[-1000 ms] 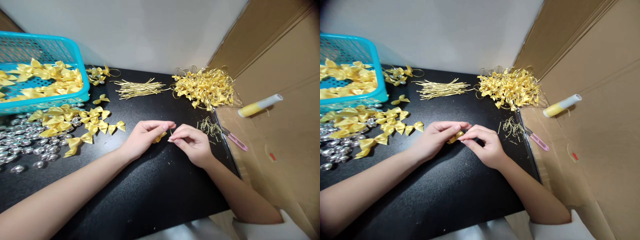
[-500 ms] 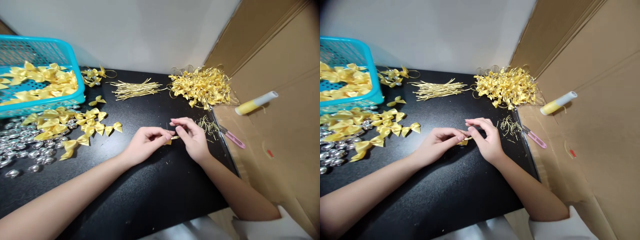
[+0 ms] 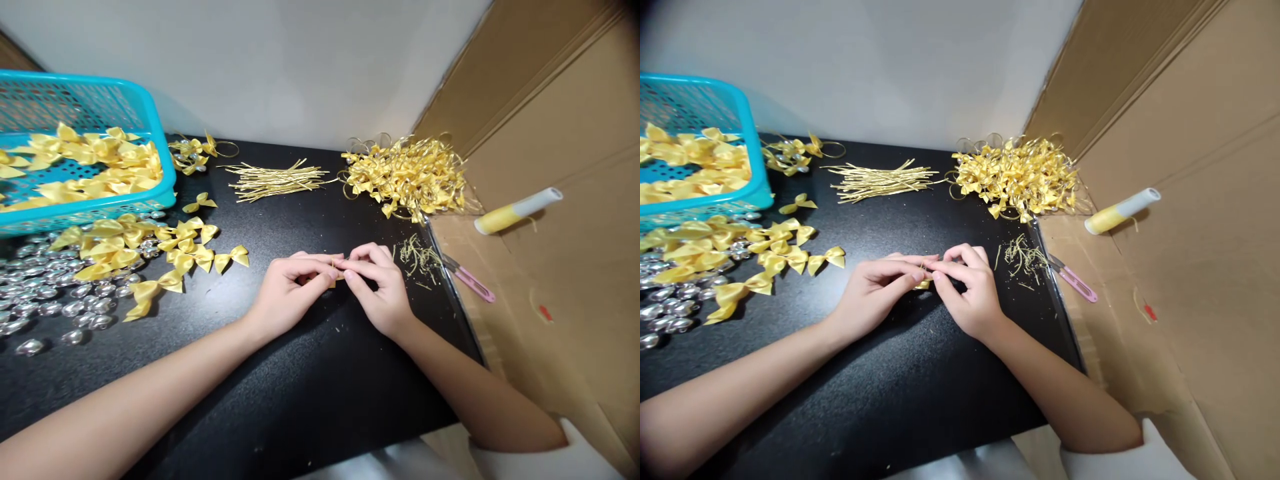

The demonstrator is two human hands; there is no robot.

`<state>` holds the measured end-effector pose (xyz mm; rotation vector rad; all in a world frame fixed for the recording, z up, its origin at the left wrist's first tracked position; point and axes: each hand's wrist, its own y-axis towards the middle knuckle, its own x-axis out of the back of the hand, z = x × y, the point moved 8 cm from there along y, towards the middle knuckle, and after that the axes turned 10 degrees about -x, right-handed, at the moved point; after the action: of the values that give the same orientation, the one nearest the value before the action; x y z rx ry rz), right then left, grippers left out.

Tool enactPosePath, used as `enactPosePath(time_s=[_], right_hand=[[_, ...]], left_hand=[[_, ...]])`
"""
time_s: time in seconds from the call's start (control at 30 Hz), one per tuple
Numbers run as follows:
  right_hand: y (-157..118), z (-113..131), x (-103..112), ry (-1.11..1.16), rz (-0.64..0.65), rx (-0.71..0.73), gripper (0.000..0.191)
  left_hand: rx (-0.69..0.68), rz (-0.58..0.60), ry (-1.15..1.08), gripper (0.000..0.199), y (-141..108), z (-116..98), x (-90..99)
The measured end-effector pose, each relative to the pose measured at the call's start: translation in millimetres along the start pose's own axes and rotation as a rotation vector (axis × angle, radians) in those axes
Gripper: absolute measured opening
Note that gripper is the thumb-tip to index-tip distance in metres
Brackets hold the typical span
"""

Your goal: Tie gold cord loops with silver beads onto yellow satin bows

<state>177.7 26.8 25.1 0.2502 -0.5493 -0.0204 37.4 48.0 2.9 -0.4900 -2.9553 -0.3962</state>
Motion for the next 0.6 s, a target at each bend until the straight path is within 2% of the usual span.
enactPosePath(time_s=[0.23,0.47,0.6], right_hand=[[-4,-5,-9,0.1,0.047,-0.05,0.032],[-6,-4,-17,0.102,0.108,-0.029,0.04],[-7,-4,-20,0.115,0.118,-0.009,0.043]], left_hand=[[0.014,-0.027,-0.038,0.019,0,3,0.4],[0.172,-0.18,-0.263,0.024,-2,15,4.0],[0.236,-0.224,-0.271,0.027,-2,22,6.2]])
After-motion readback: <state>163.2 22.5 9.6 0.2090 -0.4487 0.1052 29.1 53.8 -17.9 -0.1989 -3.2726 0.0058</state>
